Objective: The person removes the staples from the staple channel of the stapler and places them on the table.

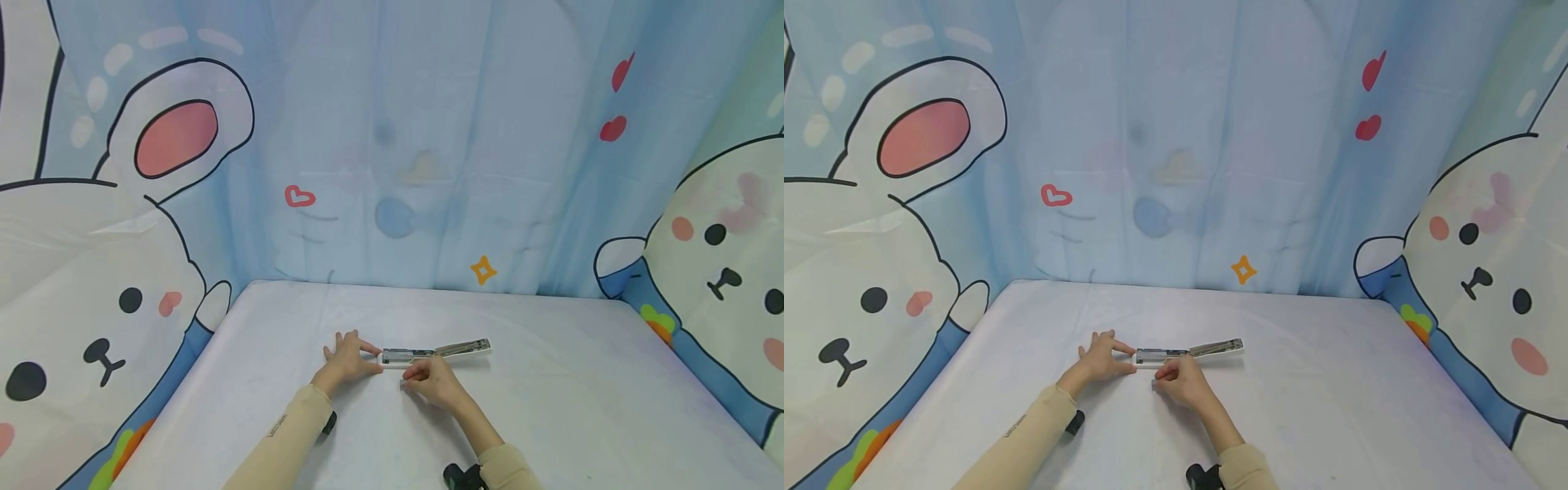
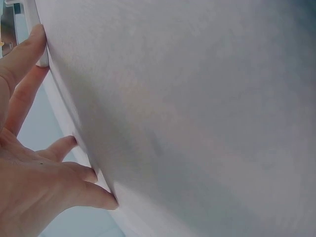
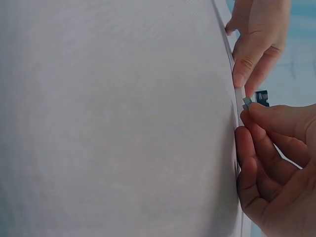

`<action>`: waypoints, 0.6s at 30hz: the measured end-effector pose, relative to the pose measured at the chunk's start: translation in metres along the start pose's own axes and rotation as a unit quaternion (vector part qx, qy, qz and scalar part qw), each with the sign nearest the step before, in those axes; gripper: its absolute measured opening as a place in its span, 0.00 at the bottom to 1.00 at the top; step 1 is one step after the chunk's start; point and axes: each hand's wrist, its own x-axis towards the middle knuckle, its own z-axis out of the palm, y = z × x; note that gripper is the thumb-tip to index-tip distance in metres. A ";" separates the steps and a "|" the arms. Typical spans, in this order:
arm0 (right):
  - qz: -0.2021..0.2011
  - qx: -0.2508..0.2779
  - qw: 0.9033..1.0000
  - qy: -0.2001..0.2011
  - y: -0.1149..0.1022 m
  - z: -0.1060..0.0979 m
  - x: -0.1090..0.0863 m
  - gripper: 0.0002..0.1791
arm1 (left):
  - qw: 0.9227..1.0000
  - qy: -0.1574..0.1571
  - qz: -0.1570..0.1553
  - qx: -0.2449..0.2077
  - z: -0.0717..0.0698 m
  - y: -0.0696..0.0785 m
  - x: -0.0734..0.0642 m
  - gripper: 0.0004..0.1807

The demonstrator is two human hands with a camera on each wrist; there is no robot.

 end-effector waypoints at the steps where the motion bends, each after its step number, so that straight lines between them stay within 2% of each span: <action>1: -0.006 0.000 1.000 -0.003 0.000 0.000 0.000 0.04 | 1.000 0.000 0.000 -0.002 0.000 0.000 0.000 0.15; 6: -0.025 -0.007 1.000 -0.013 -0.001 -0.001 0.000 0.04 | 1.000 0.004 0.008 -0.009 -0.002 0.001 -0.003 0.15; 18: 0.009 -0.036 0.999 -0.018 -0.008 0.001 -0.001 0.06 | 1.000 -0.002 -0.002 0.001 -0.001 0.002 -0.002 0.16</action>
